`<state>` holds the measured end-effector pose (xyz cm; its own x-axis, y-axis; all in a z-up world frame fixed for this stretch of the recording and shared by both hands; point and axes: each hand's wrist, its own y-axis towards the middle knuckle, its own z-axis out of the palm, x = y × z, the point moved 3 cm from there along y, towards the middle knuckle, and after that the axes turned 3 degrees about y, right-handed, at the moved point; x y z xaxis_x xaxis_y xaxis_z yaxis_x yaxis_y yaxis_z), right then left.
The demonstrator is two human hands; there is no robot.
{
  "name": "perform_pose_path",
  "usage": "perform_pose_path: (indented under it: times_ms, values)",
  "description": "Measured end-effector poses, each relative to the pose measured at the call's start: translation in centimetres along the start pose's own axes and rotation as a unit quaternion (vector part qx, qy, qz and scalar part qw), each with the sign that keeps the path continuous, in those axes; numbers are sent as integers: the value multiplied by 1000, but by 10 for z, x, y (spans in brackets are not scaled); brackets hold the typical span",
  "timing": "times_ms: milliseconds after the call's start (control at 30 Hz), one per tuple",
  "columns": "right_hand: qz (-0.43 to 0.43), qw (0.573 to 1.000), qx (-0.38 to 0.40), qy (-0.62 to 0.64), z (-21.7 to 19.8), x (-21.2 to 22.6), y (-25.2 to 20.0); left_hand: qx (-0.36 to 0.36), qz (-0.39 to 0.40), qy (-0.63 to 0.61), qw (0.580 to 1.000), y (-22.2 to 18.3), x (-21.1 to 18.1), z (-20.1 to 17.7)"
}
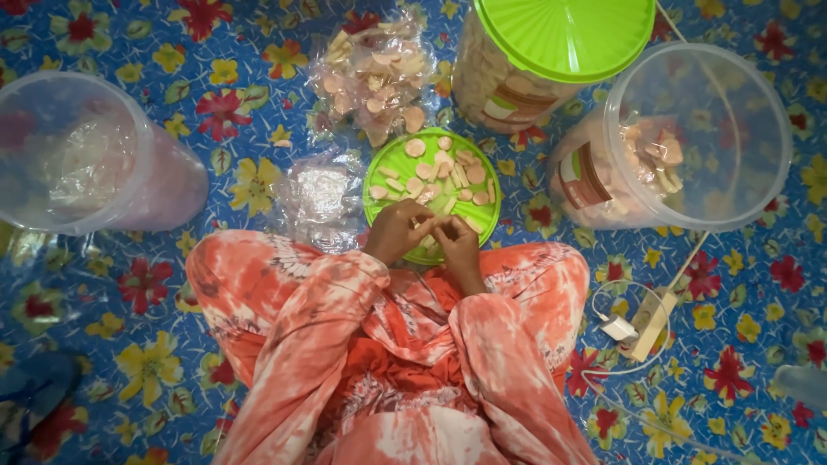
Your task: The person packs small food slices from a plate into a plastic container.
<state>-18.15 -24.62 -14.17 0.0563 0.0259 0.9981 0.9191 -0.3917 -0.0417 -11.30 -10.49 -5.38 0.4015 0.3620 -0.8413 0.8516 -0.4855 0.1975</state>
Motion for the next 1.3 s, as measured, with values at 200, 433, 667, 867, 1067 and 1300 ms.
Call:
perform_pose_path:
  times_ms: [200,433,667,867,1067,1300]
  values:
    - [42,998,-29,39,6,30,-7,7,8,21,1000,0,18,7]
    - [17,996,-84,20,-7,30,-8,-56,51,17,997,-1,-10,-19]
    - [-110,987,-104,-48,-7,84,-26,-76,195,-17,978,-4,-42,-30]
    - [-282,952,3,-117,-10,106,-32,24,239,-54,969,-12,-49,-28]
    - [-196,975,38,-95,-17,97,-31,59,180,-26,982,-10,-31,-26]
    - [-61,998,3,-29,-33,76,-24,44,32,-119,991,-1,9,-19]
